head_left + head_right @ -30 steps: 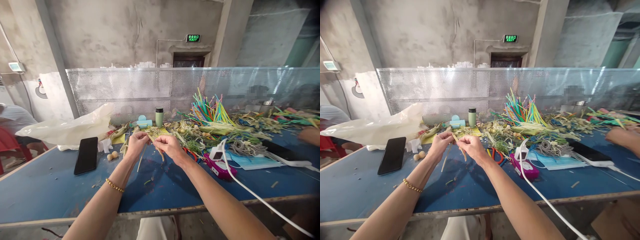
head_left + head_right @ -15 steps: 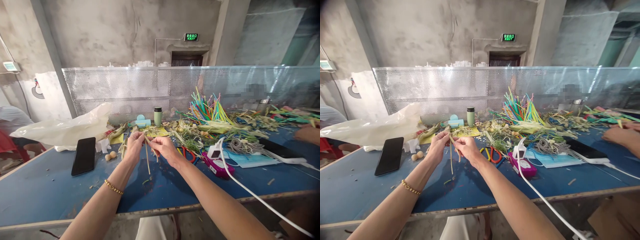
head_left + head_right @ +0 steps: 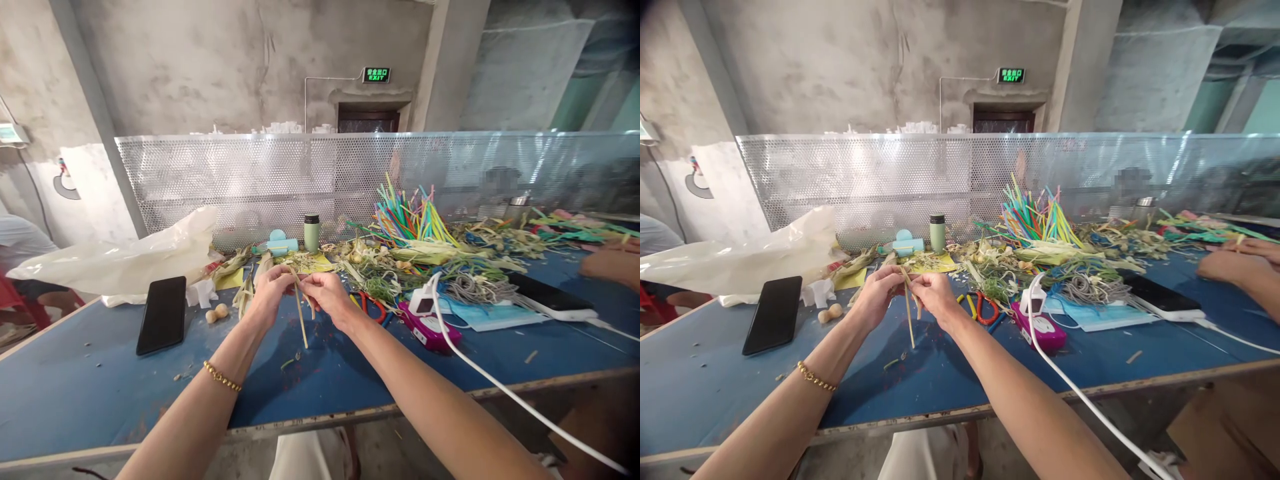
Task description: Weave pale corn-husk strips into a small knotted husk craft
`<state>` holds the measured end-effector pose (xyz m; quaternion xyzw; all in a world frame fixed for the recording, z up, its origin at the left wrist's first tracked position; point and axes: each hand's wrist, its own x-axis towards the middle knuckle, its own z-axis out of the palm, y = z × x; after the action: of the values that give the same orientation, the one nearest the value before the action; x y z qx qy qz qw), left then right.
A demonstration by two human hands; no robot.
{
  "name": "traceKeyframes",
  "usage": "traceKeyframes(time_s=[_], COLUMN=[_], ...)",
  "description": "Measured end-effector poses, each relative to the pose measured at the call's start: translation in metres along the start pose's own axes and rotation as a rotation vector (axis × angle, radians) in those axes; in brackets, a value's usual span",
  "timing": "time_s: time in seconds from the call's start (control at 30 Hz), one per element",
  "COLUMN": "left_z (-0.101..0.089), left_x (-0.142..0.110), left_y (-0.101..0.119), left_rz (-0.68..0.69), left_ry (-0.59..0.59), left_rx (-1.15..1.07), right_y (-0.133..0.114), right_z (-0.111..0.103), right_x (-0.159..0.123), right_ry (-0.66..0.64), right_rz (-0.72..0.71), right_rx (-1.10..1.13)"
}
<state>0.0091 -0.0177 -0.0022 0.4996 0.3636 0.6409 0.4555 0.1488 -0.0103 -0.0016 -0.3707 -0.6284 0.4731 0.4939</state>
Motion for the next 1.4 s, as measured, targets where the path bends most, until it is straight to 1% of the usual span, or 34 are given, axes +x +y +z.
traceKeyframes(time_s=[0.1,0.27,0.43,0.57,0.67,0.8,0.87,0.97,1.03,1.17,1.23,1.33,1.4], left_z=[0.0,-0.002,-0.002,0.0,0.001,0.001,0.0,-0.003,-0.005,-0.007,-0.006,-0.006,-0.006], left_x=[0.001,0.002,0.001,-0.001,-0.003,-0.004,-0.004,-0.002,-0.001,0.001,0.0,0.0,0.0], left_y=[-0.001,-0.006,-0.005,-0.001,0.001,0.003,0.004,0.007,0.008,0.008,0.007,0.009,0.01], left_rz=[0.021,0.032,0.043,0.029,0.024,-0.012,-0.031,-0.035,-0.039,-0.088,-0.106,-0.114,-0.118], left_ry=[-0.024,-0.072,-0.073,-0.104,-0.08,-0.068,-0.075,-0.077,-0.077,-0.094,-0.109,-0.116,-0.103], left_rx=[0.035,-0.009,-0.017,-0.031,-0.035,-0.049,-0.077,-0.125,-0.16,-0.204,-0.212,-0.218,-0.22], right_y=[-0.001,-0.001,0.0,0.001,0.002,0.001,0.0,-0.002,-0.003,-0.003,-0.002,0.002,0.004], right_z=[0.0,0.002,0.002,-0.002,-0.004,-0.003,-0.003,-0.003,-0.004,-0.002,-0.001,-0.002,-0.005], right_x=[-0.001,-0.001,0.0,0.0,0.0,-0.001,-0.001,-0.001,-0.002,-0.004,-0.005,-0.002,0.001], right_ry=[0.0,0.016,0.017,-0.043,-0.111,-0.161,-0.145,-0.076,-0.059,-0.143,-0.141,-0.073,-0.023], right_rz=[-0.01,0.0,0.024,0.049,0.111,0.177,0.161,0.101,0.06,0.036,0.023,-0.036,-0.11], right_rx=[-0.005,-0.008,-0.008,0.081,0.169,0.159,0.11,0.024,-0.022,-0.07,-0.087,-0.152,-0.246])
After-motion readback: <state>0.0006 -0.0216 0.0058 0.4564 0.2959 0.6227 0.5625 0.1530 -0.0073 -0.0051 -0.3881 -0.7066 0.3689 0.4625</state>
